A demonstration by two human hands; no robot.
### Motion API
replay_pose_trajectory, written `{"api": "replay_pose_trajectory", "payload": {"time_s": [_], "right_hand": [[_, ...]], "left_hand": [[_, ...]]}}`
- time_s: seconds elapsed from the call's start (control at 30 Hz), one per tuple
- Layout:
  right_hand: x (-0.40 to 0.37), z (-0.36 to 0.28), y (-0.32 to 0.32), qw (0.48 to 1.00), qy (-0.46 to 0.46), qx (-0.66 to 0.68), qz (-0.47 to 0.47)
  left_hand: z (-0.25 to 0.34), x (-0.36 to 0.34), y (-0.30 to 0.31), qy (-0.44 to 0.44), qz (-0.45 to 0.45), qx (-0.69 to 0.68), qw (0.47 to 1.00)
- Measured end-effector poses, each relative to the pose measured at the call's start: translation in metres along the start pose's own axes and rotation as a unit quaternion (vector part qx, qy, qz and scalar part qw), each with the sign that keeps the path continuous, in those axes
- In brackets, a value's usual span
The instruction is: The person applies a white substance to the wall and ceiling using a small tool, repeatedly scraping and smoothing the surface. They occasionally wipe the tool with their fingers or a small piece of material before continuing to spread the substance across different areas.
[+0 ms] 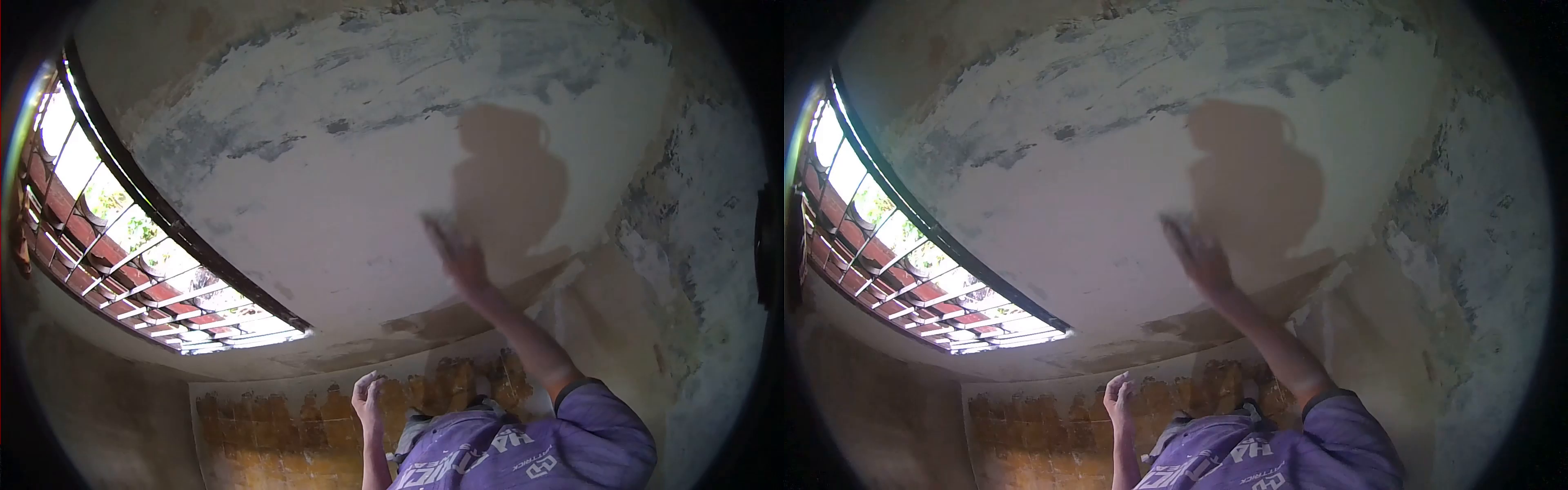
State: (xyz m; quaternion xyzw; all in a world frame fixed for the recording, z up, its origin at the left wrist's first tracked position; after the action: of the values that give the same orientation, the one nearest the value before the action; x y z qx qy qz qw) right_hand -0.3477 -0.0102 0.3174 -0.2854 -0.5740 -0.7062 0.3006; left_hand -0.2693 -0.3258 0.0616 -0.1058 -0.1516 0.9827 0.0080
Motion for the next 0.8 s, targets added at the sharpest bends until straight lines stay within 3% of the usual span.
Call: {"api": "replay_pose_trajectory", "payload": {"time_s": [0.03,0.07,0.13,0.17,0.27,0.37,0.47,0.57,0.6,0.67,0.7,0.8], "right_hand": [[-0.026,-0.016,-0.014,0.998,0.023,0.054,-0.034],[-0.051,-0.031,-0.040,0.970,0.013,0.101,-0.220],[-0.135,-0.068,-0.083,0.909,0.086,0.134,-0.385],[-0.170,-0.081,-0.109,0.907,0.169,0.123,-0.366],[-0.124,-0.070,-0.037,0.914,0.174,0.212,-0.299],[-0.041,0.002,0.034,0.982,0.093,0.165,-0.013],[0.019,0.072,0.106,0.974,-0.023,0.027,0.223],[0.023,0.081,0.083,0.961,-0.045,0.027,0.270],[0.019,0.072,0.036,0.993,-0.037,-0.018,0.113],[-0.034,0.044,-0.022,0.998,-0.010,0.039,0.042],[-0.055,0.026,-0.042,0.997,0.017,0.059,-0.049],[-0.114,-0.025,-0.076,0.944,0.101,0.158,-0.270]], "left_hand": [[-0.002,-0.002,-0.004,0.001,0.001,-0.004,1.000],[-0.003,-0.003,-0.010,0.001,0.004,-0.009,1.000],[-0.006,-0.009,-0.018,0.000,0.009,-0.012,1.000],[-0.008,-0.012,-0.021,-0.002,0.010,-0.011,1.000],[-0.008,-0.012,-0.030,-0.003,0.025,-0.008,1.000],[-0.016,-0.021,-0.036,0.005,0.036,-0.017,0.999],[-0.017,-0.025,-0.047,-0.004,0.040,-0.013,0.999],[-0.019,-0.029,-0.053,-0.015,0.051,-0.013,0.998],[-0.020,-0.030,-0.054,-0.017,0.055,-0.013,0.998],[-0.023,-0.036,-0.053,-0.017,0.062,-0.009,0.998],[-0.023,-0.037,-0.054,-0.018,0.064,-0.009,0.998],[-0.022,-0.044,-0.049,-0.007,0.067,-0.007,0.998]]}}
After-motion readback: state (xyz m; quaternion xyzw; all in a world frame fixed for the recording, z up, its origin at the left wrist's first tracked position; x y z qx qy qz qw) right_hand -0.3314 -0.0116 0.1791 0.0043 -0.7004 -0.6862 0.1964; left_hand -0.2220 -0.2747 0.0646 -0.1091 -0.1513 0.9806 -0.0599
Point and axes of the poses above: each hand's wrist, its own x-axis towards the middle knuckle, its own y-axis out of the back of the hand, z = x × y, the point moved 9 cm from there along x, towards the middle knuckle, and after that the axes turned 10 degrees about -x, right-handed, at the moved point
